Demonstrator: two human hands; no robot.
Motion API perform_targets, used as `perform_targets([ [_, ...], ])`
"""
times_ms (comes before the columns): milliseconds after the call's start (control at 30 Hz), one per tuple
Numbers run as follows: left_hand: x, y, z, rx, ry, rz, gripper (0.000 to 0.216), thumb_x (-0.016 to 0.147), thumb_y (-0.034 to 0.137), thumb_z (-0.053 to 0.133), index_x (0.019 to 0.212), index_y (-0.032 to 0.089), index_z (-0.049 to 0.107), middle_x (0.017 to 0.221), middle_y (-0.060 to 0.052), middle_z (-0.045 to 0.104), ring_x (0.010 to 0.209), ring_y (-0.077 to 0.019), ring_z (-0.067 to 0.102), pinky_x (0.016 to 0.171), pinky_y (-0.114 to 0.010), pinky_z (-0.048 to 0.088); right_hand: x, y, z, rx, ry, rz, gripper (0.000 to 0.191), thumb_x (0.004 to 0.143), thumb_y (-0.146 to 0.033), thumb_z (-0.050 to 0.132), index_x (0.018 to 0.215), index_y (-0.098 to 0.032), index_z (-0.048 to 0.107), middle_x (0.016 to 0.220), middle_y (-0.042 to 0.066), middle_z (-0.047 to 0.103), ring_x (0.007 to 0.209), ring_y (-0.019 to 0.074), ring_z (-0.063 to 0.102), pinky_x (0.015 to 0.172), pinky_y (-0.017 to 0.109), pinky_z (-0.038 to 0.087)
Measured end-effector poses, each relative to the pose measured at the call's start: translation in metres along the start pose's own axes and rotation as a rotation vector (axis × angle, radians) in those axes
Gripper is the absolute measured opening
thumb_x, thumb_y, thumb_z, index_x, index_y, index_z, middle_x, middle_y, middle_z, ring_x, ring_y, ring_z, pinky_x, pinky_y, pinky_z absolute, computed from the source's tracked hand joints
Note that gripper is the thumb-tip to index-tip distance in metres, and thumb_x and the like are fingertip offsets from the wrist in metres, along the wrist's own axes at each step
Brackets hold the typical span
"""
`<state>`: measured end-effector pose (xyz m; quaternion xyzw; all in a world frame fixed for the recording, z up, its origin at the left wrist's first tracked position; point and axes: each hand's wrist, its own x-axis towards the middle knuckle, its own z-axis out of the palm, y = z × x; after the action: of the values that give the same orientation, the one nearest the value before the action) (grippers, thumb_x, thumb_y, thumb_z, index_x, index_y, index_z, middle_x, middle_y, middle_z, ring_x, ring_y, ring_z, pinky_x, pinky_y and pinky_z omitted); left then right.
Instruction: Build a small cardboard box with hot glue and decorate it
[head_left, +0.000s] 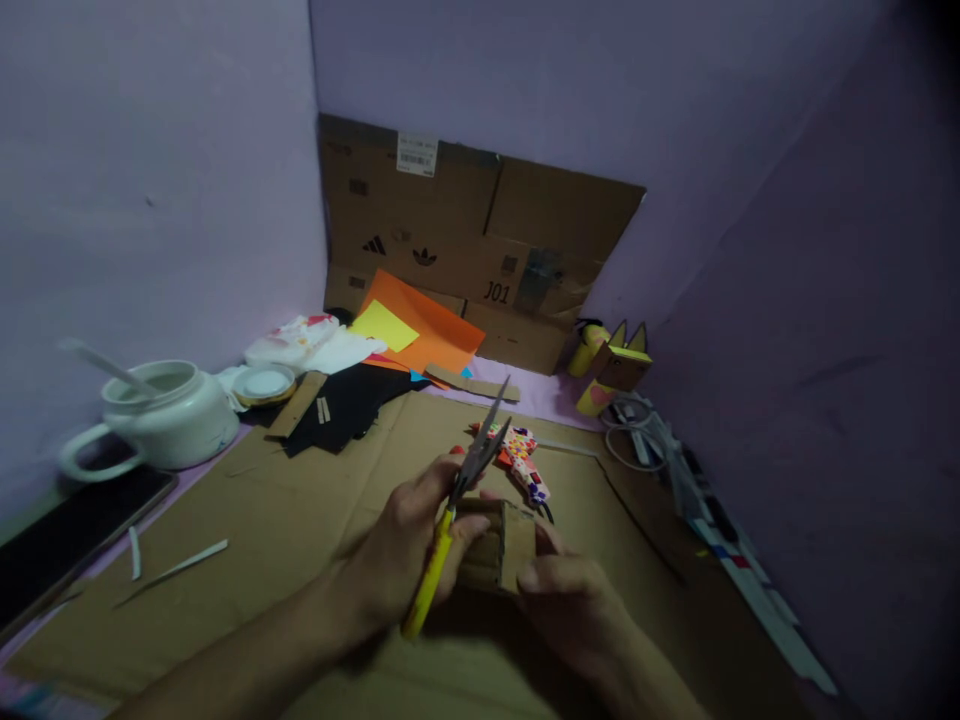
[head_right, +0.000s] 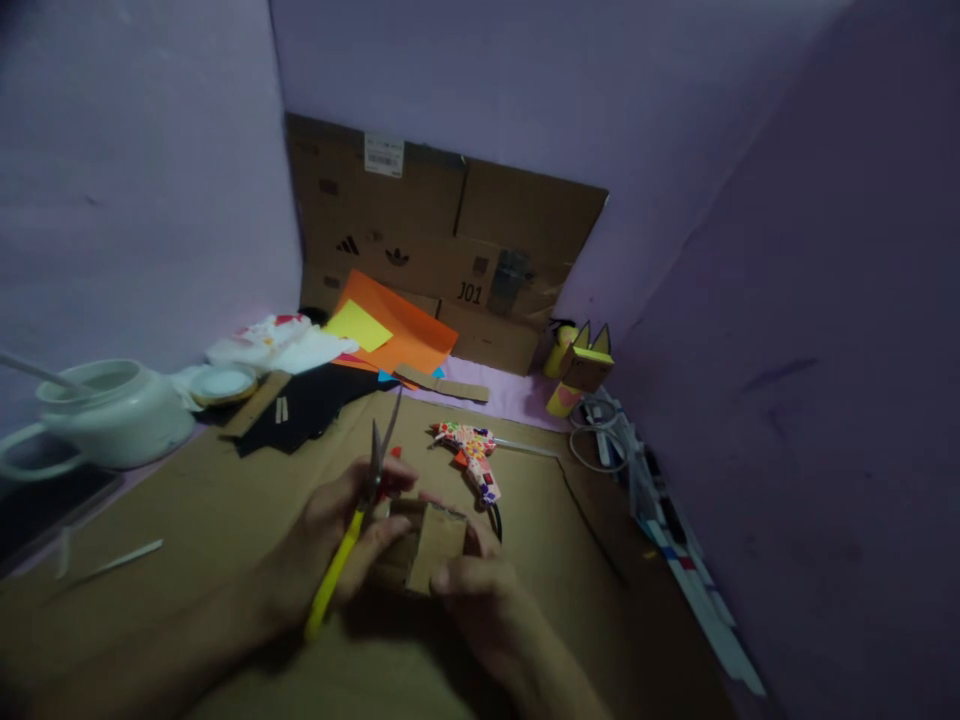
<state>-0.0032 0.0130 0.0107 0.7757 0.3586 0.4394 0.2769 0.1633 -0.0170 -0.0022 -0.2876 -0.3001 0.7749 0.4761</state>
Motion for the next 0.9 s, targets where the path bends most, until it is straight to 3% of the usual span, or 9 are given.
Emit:
perform_targets([
  [133, 0.0, -0.004, -0.006, 0.238, 0.078, -0.064, 0.021, 0.086, 0.025, 0.046, 0.105, 0.017, 0.049, 0.088, -0.006, 0.062, 0.075, -0.0171, 0.061, 0.068, -0.029, 0.05, 0.0, -0.009, -0.009, 0.057, 0.098, -0.184, 0.064, 0.046, -0.014, 0.067, 0.109, -0.022, 0.062, 0.106, 0.008, 0.07, 0.103, 0.0323, 0.061, 0.09, 0.048, 0.044],
  [267, -0.001, -0.004, -0.011, 0.416, -0.124, -0.17, 0.034, 0.088, 0.022, 0.038, 0.121, 0.017, 0.044, 0.102, -0.011, 0.061, 0.089, -0.0231, 0.061, 0.076, -0.037, 0.05, 0.0, -0.017, -0.013, 0.037, 0.133, -0.345, 0.074, 0.046, -0.015, 0.071, 0.117, -0.028, 0.055, 0.117, 0.006, 0.065, 0.111, 0.0314, 0.056, 0.094, 0.05, 0.041],
  [400, -0.008, -0.003, -0.007, 0.469, -0.268, -0.177, 0.048, 0.085, 0.017, 0.037, 0.133, 0.02, 0.035, 0.118, -0.014, 0.056, 0.108, -0.0264, 0.054, 0.087, -0.042, 0.047, -0.002, -0.016, -0.013, -0.012, 0.118, -0.418, 0.074, 0.05, -0.024, 0.076, 0.12, -0.027, 0.052, 0.116, 0.009, 0.064, 0.113, 0.0335, 0.054, 0.095, 0.053, 0.039],
  [600, -0.013, 0.004, -0.008, 0.414, -0.352, -0.273, 0.048, 0.085, 0.015, 0.037, 0.132, 0.023, 0.037, 0.115, -0.012, 0.06, 0.102, -0.024, 0.058, 0.084, -0.037, 0.047, -0.008, -0.009, -0.019, -0.035, 0.162, -0.383, 0.083, 0.045, -0.024, 0.084, 0.118, -0.035, 0.047, 0.106, 0.006, 0.068, 0.103, 0.0344, 0.06, 0.089, 0.053, 0.044],
  [900, -0.011, 0.005, -0.01, 0.38, -0.449, -0.398, 0.046, 0.082, 0.012, 0.037, 0.126, 0.025, 0.043, 0.109, -0.009, 0.062, 0.096, -0.0229, 0.059, 0.083, -0.033, 0.044, -0.016, -0.008, -0.019, -0.026, 0.186, -0.317, 0.083, 0.041, -0.019, 0.086, 0.114, -0.033, 0.048, 0.094, 0.001, 0.07, 0.096, 0.03, 0.063, 0.083, 0.044, 0.049],
])
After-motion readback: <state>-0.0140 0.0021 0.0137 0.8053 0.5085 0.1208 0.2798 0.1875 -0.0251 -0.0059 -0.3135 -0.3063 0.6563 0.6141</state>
